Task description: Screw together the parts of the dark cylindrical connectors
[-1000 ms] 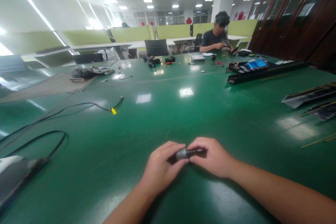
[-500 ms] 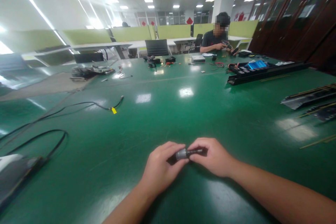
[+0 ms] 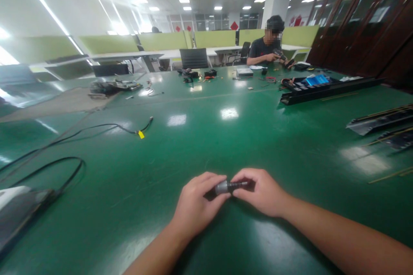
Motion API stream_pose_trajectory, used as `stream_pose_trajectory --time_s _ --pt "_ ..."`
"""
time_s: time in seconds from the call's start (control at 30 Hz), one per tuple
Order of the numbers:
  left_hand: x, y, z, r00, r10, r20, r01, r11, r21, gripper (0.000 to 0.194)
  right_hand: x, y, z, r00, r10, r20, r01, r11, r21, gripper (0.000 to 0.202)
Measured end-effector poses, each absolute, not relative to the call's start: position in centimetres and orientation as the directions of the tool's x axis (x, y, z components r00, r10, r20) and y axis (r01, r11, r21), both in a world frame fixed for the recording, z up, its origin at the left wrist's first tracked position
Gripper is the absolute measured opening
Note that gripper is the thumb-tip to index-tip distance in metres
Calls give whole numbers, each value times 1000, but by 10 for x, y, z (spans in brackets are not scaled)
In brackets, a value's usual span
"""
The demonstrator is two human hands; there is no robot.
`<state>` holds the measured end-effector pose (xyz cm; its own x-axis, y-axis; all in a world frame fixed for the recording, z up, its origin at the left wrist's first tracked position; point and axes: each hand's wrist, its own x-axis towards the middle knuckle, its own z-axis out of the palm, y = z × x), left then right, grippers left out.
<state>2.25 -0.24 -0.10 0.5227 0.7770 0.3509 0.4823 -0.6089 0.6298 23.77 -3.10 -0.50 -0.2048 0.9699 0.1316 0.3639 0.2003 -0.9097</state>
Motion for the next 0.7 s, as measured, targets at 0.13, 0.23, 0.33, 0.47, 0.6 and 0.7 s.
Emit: stream_pose_trajectory --time_s 0.13,0.23,0.33,0.47,0.6,0.7 --pt "23 -3 0 529 768 361 478 -622 621 27 237 -31 -7 -197 973 124 365 190 -911 15" --pt "23 -2 0 531 763 369 474 -629 616 27 237 -30 -8 -198 973 120 359 186 -915 13" --pt "22 -2 -1 528 765 369 475 -626 618 27 237 -31 -7 -194 975 110 359 175 -917 12" --pt "21 -1 -2 529 757 383 475 -638 606 28 237 -30 -6 -190 976 109 369 174 -913 10" --pt "20 0 -4 524 759 387 480 -638 602 30 237 -31 -6 -192 976 106 369 171 -914 9" --pt "19 0 -3 521 757 394 475 -641 603 30 236 -31 -6 -193 975 107 363 172 -916 9"
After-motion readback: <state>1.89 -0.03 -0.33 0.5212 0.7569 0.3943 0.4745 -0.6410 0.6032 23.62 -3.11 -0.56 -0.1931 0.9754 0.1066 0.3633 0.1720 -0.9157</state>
